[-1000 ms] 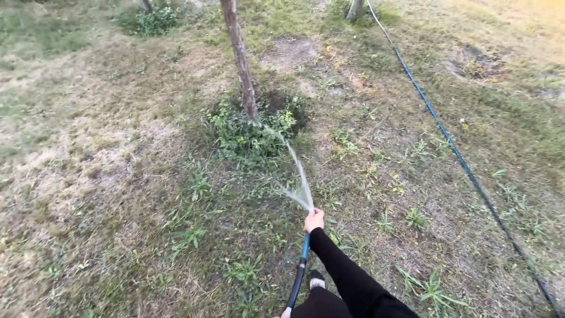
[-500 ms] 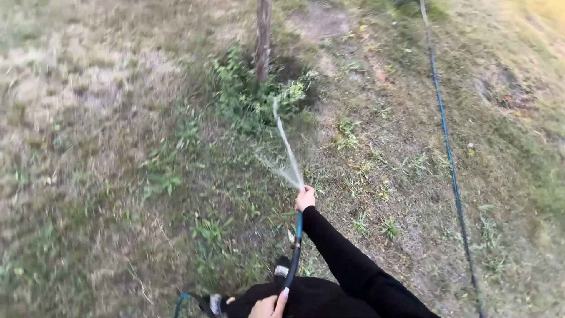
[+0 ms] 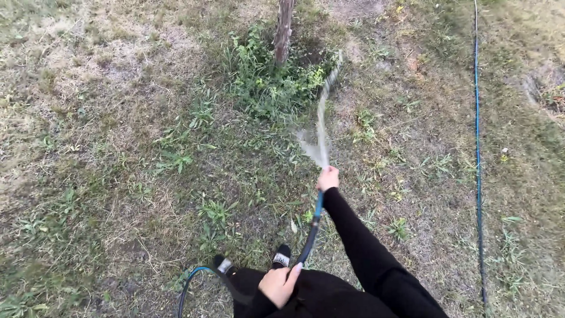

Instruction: The person holds a garden hose and sprays water across a grassy yard, moving between spots and directing the spray at the base of trees and around plants. They walk across the lawn while sweeping the water stream over different areas.

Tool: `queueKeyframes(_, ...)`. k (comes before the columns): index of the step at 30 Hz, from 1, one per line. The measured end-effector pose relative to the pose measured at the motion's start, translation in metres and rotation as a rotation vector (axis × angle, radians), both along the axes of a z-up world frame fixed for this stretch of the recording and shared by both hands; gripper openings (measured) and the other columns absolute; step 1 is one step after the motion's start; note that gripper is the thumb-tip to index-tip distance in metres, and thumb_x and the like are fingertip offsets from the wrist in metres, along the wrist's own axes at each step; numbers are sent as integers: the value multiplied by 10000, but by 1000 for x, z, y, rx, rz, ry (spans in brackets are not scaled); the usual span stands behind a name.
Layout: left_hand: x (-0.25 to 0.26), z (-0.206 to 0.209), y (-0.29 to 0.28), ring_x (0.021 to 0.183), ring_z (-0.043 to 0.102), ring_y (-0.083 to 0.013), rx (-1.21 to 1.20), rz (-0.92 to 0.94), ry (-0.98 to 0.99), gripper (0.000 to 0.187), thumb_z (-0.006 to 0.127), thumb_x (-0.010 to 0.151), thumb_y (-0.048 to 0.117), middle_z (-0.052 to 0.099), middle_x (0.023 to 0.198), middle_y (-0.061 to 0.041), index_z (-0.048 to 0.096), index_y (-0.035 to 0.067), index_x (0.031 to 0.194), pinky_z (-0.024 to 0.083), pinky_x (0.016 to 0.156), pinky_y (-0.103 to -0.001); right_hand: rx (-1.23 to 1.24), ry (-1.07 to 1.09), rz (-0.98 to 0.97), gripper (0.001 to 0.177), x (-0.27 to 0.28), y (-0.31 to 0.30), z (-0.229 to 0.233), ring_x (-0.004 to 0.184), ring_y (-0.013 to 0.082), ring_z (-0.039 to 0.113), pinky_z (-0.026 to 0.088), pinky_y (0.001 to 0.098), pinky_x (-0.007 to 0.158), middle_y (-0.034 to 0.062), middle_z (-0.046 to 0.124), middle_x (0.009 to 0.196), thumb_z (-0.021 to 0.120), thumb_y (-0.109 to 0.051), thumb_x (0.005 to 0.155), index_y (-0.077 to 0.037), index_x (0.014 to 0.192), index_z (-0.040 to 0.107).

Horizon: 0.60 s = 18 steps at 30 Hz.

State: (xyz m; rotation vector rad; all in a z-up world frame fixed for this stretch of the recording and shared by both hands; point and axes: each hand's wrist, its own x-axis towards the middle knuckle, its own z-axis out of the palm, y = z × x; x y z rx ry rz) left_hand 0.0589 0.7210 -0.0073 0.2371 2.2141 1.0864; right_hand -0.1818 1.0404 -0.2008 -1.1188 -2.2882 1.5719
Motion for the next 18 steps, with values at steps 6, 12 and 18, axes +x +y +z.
queueKeyframes(6, 23, -65, -16, 785, 750, -354, -230, 167, -81, 528, 517, 902, 657, 730, 731, -151, 813, 221, 870, 584, 725, -462, -193, -84, -18, 274, -18, -78, 42, 387, 177, 541, 458, 350, 345, 83, 589, 700, 467, -241, 1059, -114, 1300, 433)
queueKeyframes(12, -42, -85, -17, 812, 759, -348, -259, 90, -110, 537, 539, 900, 658, 733, 714, -158, 833, 208, 888, 594, 787, -448, -453, 193, -211, 291, -31, -31, 28, 358, 174, 451, 392, 347, 318, 64, 539, 673, 420, -286, 1065, -167, 1326, 370)
queueKeyframes(18, -110, -203, 2, 689, 791, -320, -61, 69, 127, 559, 595, 848, 634, 724, 591, -180, 867, 149, 788, 605, 774, -398, -796, 476, -402, 204, -55, 32, 63, 378, 174, 427, 355, 347, 325, 61, 471, 634, 408, -372, 1079, -185, 1159, 391)
